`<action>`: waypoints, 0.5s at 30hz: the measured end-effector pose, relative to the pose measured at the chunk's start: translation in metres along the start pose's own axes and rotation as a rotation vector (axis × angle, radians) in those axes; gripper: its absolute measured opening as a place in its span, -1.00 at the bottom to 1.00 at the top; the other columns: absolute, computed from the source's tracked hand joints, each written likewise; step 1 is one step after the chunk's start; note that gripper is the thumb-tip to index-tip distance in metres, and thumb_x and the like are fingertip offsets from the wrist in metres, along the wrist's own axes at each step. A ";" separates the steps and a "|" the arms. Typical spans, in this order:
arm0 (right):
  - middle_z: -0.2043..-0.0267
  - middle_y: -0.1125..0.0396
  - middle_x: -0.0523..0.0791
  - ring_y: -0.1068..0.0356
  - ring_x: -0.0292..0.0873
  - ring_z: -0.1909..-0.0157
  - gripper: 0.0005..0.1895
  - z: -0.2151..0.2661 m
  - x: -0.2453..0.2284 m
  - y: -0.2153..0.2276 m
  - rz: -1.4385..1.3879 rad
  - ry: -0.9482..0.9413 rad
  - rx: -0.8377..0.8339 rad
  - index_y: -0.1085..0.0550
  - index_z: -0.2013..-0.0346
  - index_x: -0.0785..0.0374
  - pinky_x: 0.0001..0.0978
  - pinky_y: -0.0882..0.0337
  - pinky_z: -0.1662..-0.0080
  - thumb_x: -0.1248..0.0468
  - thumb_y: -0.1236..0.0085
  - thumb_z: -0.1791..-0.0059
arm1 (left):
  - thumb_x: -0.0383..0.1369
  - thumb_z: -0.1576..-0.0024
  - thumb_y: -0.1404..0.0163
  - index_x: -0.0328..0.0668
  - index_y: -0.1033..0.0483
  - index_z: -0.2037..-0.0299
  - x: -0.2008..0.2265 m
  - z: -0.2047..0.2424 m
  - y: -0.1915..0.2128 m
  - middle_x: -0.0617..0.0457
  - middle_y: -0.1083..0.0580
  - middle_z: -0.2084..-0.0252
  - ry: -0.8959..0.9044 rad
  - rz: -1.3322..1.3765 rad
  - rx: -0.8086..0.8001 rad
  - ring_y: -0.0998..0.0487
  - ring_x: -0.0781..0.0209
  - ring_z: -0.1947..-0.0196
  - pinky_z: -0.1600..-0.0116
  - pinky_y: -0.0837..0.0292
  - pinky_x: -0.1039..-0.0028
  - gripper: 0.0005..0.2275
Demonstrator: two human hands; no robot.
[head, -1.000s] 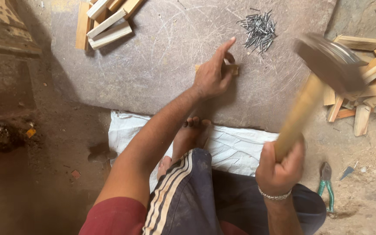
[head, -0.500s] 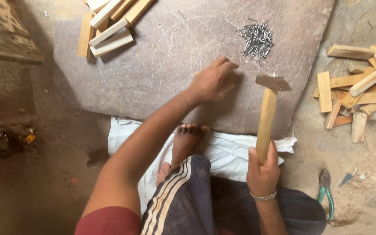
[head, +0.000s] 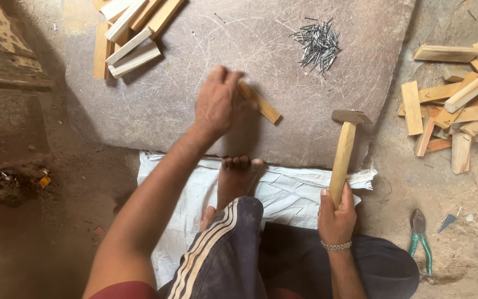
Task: The person hammers nails into small wooden blocks using a hammer. They pick up a nail, place it on a block, and strike it with the hammer repeatedly. The person works on multiple blocks, moving finished pieces aside.
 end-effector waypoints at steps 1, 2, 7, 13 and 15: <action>0.45 -0.29 -0.20 -0.22 -0.43 0.58 -0.48 0.000 0.001 0.000 -0.025 -0.023 -0.001 -0.27 -0.33 0.35 -0.55 -0.26 0.57 0.30 -0.03 -0.08 | 0.16 0.09 -0.09 0.24 -0.45 -0.08 0.006 0.002 0.000 0.07 -0.46 -0.07 -0.284 -0.148 0.242 -0.43 0.16 -0.06 -0.10 -0.46 0.32 -0.46; 0.46 -0.29 -0.20 -0.21 -0.43 0.59 -0.49 -0.001 0.000 -0.001 -0.050 -0.041 -0.004 -0.28 -0.33 0.35 -0.55 -0.25 0.58 0.30 -0.03 -0.07 | 0.20 0.18 -0.05 0.40 -0.47 -0.04 0.013 0.006 -0.002 0.15 -0.46 -0.06 -0.565 -0.295 0.491 -0.41 0.18 -0.06 -0.12 -0.44 0.32 -0.46; 0.48 -0.28 -0.20 -0.20 -0.43 0.61 -0.50 -0.003 0.001 -0.003 -0.062 -0.049 -0.009 -0.28 -0.32 0.34 -0.56 -0.23 0.60 0.31 -0.03 -0.08 | -0.17 -0.27 -0.12 0.06 -0.56 -0.01 0.023 -0.023 -0.054 0.13 -0.47 0.10 -0.529 -0.038 0.122 -0.40 0.21 0.03 -0.21 -0.37 0.29 -0.81; 0.50 -0.26 -0.21 -0.19 -0.44 0.62 -0.51 -0.006 0.006 -0.004 -0.100 -0.064 -0.018 -0.28 -0.30 0.34 -0.57 -0.22 0.61 0.32 -0.04 -0.08 | -0.18 -0.21 -0.08 0.01 -0.60 0.20 0.039 -0.066 -0.062 0.10 -0.48 0.19 -0.224 0.189 -0.008 -0.44 0.22 0.21 0.09 -0.45 0.32 -0.85; 0.51 -0.25 -0.21 -0.18 -0.45 0.61 -0.53 -0.006 0.007 -0.005 -0.134 -0.058 -0.035 -0.29 -0.29 0.35 -0.58 -0.21 0.61 0.31 -0.04 -0.09 | -0.29 -0.32 -0.01 -0.01 -0.59 0.21 0.042 -0.097 -0.056 0.12 -0.49 0.17 -0.155 0.221 0.056 -0.48 0.27 0.21 0.10 -0.48 0.36 -0.88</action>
Point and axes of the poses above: each hand's wrist, its own z-axis away from the middle knuckle, its own y-axis out of the back of the hand, x = y × z, the point moved 4 cm from there along -z, towards the middle knuckle
